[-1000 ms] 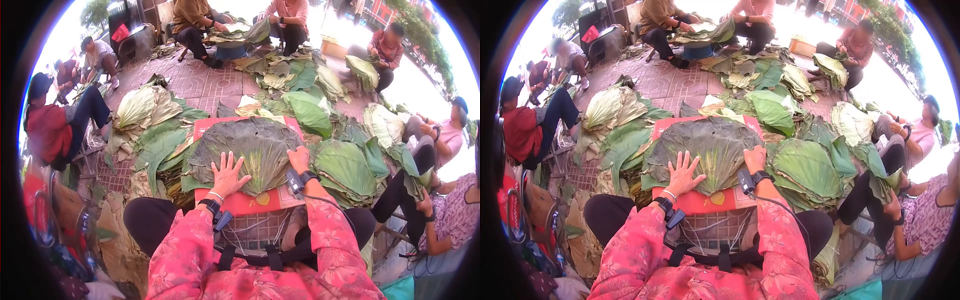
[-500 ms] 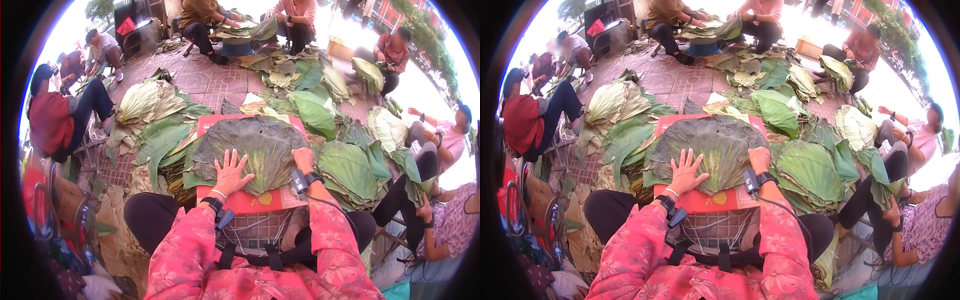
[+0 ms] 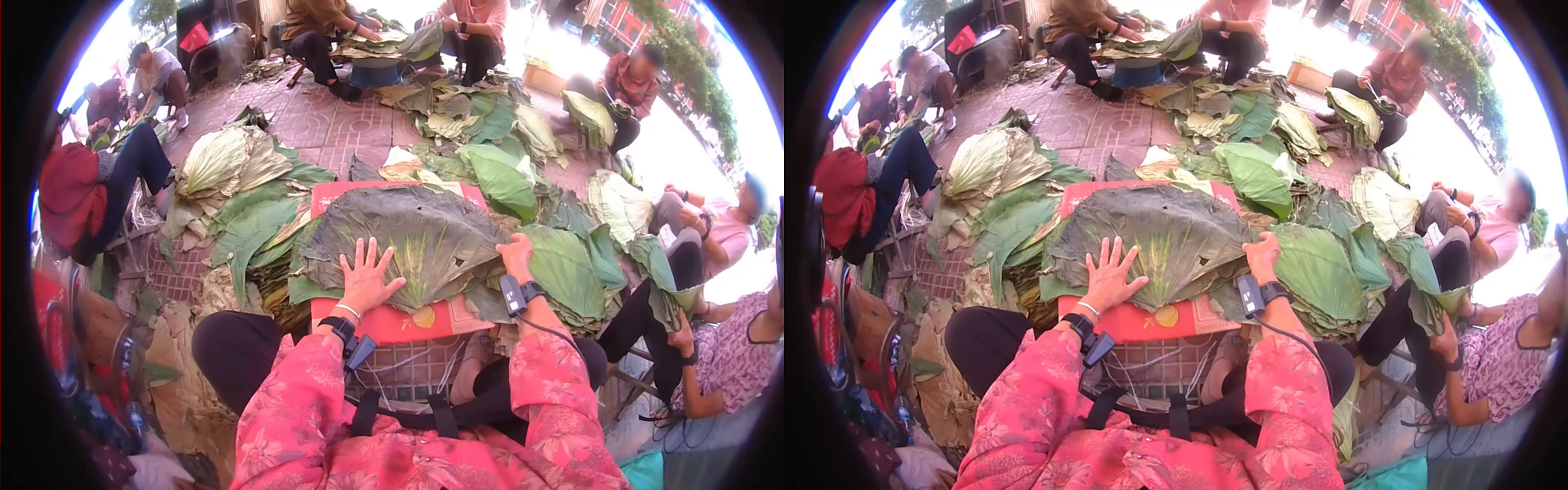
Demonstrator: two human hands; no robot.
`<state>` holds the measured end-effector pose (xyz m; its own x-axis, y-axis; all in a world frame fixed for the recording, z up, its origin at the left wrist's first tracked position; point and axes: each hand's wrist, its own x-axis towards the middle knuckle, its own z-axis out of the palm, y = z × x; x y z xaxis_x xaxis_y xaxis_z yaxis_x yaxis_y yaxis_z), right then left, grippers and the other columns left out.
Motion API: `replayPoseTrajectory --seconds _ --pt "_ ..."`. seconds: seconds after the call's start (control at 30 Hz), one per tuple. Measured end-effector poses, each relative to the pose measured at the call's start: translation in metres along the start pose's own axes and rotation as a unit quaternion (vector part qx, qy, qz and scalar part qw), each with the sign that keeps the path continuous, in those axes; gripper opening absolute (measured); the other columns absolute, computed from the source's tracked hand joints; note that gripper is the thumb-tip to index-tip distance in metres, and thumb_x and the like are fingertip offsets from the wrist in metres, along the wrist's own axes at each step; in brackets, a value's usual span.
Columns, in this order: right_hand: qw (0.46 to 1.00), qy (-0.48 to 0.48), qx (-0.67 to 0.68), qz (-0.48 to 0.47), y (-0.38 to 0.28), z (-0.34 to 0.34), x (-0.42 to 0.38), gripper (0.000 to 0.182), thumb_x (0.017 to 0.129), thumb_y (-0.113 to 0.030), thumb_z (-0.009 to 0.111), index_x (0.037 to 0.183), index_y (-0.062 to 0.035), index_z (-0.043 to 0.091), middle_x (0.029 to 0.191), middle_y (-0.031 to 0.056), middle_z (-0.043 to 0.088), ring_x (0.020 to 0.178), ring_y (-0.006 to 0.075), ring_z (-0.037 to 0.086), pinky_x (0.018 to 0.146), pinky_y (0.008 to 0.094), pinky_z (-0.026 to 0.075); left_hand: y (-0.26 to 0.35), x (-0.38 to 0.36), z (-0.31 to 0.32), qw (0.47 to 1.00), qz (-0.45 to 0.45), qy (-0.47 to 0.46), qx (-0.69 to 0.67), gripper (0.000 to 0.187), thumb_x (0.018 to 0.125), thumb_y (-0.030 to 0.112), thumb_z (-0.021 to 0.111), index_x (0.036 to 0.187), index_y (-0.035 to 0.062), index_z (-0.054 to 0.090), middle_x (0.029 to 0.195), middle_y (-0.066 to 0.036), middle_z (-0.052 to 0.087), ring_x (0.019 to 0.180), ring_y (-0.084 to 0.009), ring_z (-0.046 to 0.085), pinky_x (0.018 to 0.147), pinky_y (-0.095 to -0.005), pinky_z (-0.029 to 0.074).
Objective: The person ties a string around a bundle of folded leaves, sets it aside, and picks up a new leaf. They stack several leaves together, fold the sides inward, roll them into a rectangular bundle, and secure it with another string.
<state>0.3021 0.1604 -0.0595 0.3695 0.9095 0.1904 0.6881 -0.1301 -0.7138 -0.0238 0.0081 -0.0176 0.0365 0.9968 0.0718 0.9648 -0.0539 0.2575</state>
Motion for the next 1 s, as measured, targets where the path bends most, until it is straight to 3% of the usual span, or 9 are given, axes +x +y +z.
replayPoseTrajectory --seconds 0.07,0.17,0.23,0.37,0.5,0.6,0.7,0.93,1.0 --pt "0.996 0.002 -0.086 -0.019 -0.029 -0.028 -0.005 0.048 0.064 -0.005 0.069 0.110 -0.0020 0.053 0.083 0.0107 0.063 0.071 0.0280 0.059 0.066 0.0382 0.048 0.001 0.000 -0.001 1.000 0.001 -0.001 0.000 0.073 0.077 0.062 0.048 0.137 0.0213 0.035 0.148 -0.014 0.015 0.137 -0.0346 0.005 0.101 -0.0650 0.007" --pt "0.969 0.072 -0.134 -0.194 -0.064 -0.048 -0.013 0.046 0.070 -0.007 0.061 0.115 -0.0058 0.052 0.110 0.0165 0.056 0.104 0.0317 0.052 0.085 0.0391 0.042 -0.001 0.001 0.002 1.000 0.002 0.003 0.003 0.073 0.077 0.062 0.048 0.137 0.0218 0.036 0.148 -0.014 0.015 0.137 -0.0345 0.006 0.101 -0.0650 0.007" --pt "0.951 0.043 -0.110 -0.284 -0.094 -0.042 -0.024 0.047 0.073 -0.014 0.061 0.119 -0.0092 0.050 0.121 0.0130 0.051 0.114 0.0291 0.046 0.090 0.0407 0.038 0.000 0.001 0.003 1.000 0.001 0.001 0.005 0.073 0.077 0.063 0.048 0.137 0.0222 0.036 0.148 -0.014 0.015 0.137 -0.0345 0.006 0.101 -0.0650 0.008" --pt "0.856 -0.141 -0.171 -0.466 -0.126 -0.005 -0.076 0.056 0.080 -0.036 0.058 0.129 -0.0140 0.042 0.134 0.0089 0.040 0.124 0.0272 0.035 0.094 0.0510 0.031 0.001 0.001 0.000 1.000 0.004 -0.003 0.012 0.073 0.077 0.063 0.048 0.137 0.0227 0.036 0.148 -0.014 0.015 0.137 -0.0346 0.006 0.101 -0.0651 0.008" --pt "0.878 -0.222 -0.248 -0.344 -0.094 0.029 -0.092 0.060 0.087 -0.049 0.043 0.137 -0.0182 0.031 0.144 0.0077 0.026 0.133 0.0265 0.023 0.097 0.0582 0.022 0.000 0.002 -0.002 1.000 0.003 -0.014 0.014 0.073 0.077 0.063 0.048 0.137 0.0228 0.036 0.148 -0.014 0.016 0.137 -0.0347 0.006 0.100 -0.0656 0.009" --pt "0.876 -0.275 -0.252 -0.306 -0.102 0.024 -0.085 0.061 0.085 -0.050 0.045 0.136 -0.0174 0.033 0.143 0.0084 0.029 0.133 0.0272 0.023 0.098 0.0575 0.022 0.000 0.001 -0.001 1.000 0.006 -0.005 0.012 0.073 0.077 0.063 0.048 0.136 0.0225 0.037 0.147 -0.014 0.016 0.137 -0.0349 0.006 0.100 -0.0657 0.009" --pt "0.895 -0.196 -0.211 -0.339 -0.102 0.017 -0.072 0.062 0.085 -0.050 0.045 0.136 -0.0170 0.033 0.143 0.0093 0.028 0.132 0.0285 0.023 0.099 0.0565 0.021 0.000 0.001 -0.001 1.000 0.006 -0.004 0.009 0.073 0.077 0.063 0.048 0.136 0.0221 0.037 0.147 -0.014 0.016 0.137 -0.0351 0.006 0.100 -0.0658 0.009" --pt "0.903 -0.230 -0.224 -0.287 -0.080 0.026 -0.076 0.063 0.085 -0.053 0.044 0.135 -0.0156 0.036 0.143 0.0105 0.029 0.133 0.0294 0.023 0.099 0.0586 0.022 0.000 0.000 0.000 1.000 0.005 -0.009 0.010 0.073 0.077 0.064 0.048 0.136 0.0222 0.037 0.147 -0.014 0.016 0.137 -0.0351 0.007 0.100 -0.0657 0.009" --pt "0.903 -0.263 -0.199 -0.276 -0.084 0.013 -0.063 0.059 0.084 -0.049 0.049 0.130 -0.0138 0.041 0.139 0.0112 0.036 0.128 0.0284 0.032 0.098 0.0548 0.027 -0.001 0.001 -0.001 1.000 0.007 -0.008 0.009 0.073 0.077 0.064 0.047 0.136 0.0225 0.037 0.147 -0.014 0.016 0.137 -0.0352 0.007 0.100 -0.0656 0.009"
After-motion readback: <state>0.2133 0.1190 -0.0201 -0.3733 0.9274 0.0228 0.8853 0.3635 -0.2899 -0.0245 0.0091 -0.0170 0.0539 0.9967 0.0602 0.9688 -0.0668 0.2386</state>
